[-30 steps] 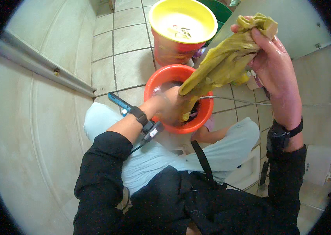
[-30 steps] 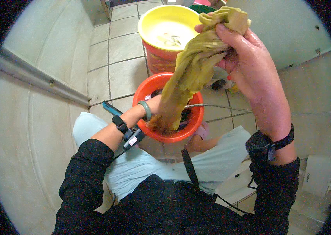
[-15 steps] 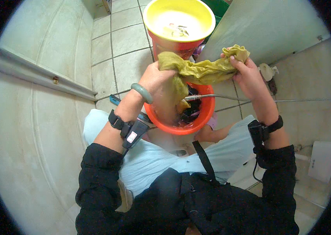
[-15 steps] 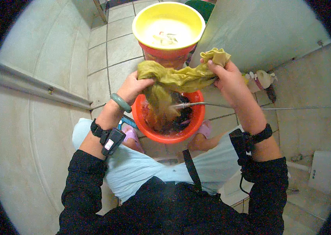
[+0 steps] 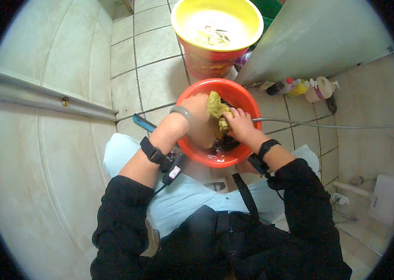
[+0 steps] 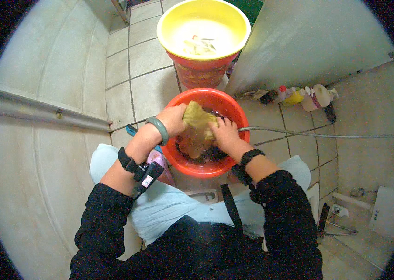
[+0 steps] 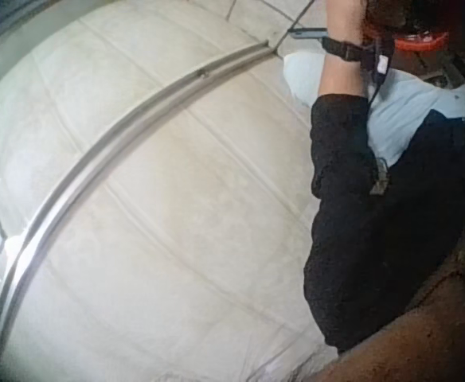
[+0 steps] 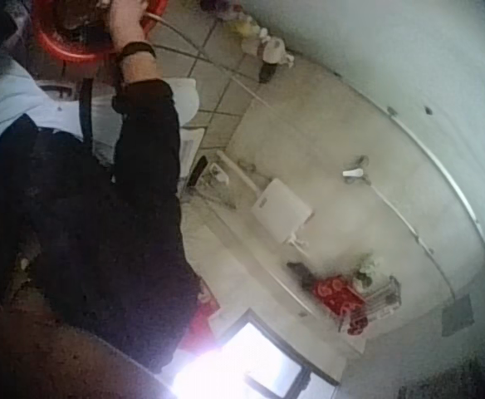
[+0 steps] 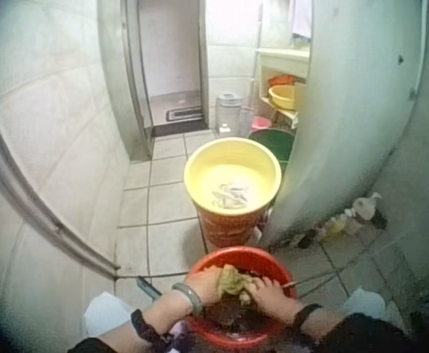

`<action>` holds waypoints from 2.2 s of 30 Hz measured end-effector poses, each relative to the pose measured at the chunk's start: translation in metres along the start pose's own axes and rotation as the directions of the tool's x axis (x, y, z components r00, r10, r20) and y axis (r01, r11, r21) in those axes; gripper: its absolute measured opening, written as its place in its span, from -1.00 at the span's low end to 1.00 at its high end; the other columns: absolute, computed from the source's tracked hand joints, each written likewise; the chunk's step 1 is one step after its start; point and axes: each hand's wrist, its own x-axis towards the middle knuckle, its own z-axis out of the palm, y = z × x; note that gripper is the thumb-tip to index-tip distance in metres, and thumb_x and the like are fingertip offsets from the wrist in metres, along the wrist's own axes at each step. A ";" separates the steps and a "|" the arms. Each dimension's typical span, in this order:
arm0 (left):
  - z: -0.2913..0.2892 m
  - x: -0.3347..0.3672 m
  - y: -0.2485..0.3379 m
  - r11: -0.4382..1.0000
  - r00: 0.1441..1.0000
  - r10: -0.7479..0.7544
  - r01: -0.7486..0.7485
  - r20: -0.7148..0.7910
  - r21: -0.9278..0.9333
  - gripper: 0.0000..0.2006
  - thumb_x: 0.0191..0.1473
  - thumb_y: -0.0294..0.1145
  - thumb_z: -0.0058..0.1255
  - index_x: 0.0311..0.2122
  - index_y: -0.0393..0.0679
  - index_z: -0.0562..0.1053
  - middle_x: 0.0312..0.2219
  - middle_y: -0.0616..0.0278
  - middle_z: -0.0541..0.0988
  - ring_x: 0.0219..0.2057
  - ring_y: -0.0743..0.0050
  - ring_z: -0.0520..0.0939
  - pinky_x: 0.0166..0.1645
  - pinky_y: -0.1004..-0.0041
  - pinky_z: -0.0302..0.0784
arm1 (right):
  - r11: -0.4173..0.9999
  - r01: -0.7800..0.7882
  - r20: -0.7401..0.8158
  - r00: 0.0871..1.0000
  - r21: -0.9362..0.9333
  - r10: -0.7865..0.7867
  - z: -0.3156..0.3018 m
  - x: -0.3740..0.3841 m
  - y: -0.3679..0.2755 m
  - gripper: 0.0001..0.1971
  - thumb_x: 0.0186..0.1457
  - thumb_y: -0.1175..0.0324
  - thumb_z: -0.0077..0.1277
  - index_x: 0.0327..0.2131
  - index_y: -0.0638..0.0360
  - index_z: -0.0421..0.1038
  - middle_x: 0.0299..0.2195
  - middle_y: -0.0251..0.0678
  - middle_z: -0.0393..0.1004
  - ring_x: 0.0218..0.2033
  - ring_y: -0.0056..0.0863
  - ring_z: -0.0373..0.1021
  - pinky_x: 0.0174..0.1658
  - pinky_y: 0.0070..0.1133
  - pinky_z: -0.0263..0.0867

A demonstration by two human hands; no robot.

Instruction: The person washes clothes in a bucket by hand, using a small cup to pour water over them and scrubbing them in the water.

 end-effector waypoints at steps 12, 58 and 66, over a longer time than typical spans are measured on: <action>-0.009 -0.011 0.000 0.973 0.979 -0.093 0.051 0.181 0.223 -0.70 -0.09 -0.40 -0.05 -0.19 -0.25 0.41 -0.29 -0.15 0.52 -0.20 -0.03 0.53 -0.08 0.22 0.41 | 0.962 -0.025 0.278 0.959 0.273 -0.054 -0.001 0.024 0.006 -0.46 -0.18 0.36 0.12 -0.07 0.12 0.17 -0.20 -0.01 0.28 -0.24 -0.04 0.37 -0.18 -0.29 0.32; -0.012 -0.042 -0.009 0.658 0.957 0.285 -0.156 0.052 -0.737 -0.52 -0.03 -0.22 0.05 -0.07 -0.34 0.31 -0.20 0.05 0.50 -0.14 0.36 0.49 -0.04 0.42 0.37 | 0.208 -0.055 0.049 0.998 0.977 0.036 -0.162 -0.057 -0.003 -0.67 -0.07 0.60 -0.12 -0.14 0.21 0.27 -0.22 -0.41 0.38 -0.16 -0.63 0.30 -0.05 -0.62 0.23; 0.014 -0.020 -0.033 0.985 0.963 0.066 -0.105 -0.262 -0.136 -0.51 -0.15 -0.42 0.02 -0.03 -0.26 0.25 -0.13 -0.18 0.40 -0.07 -0.12 0.40 0.04 0.19 0.31 | 0.859 0.061 0.208 0.959 0.508 -0.191 -0.007 -0.006 -0.030 -0.46 -0.10 0.39 0.01 0.03 0.13 0.19 0.00 -0.01 0.22 0.02 -0.08 0.22 0.05 -0.35 0.19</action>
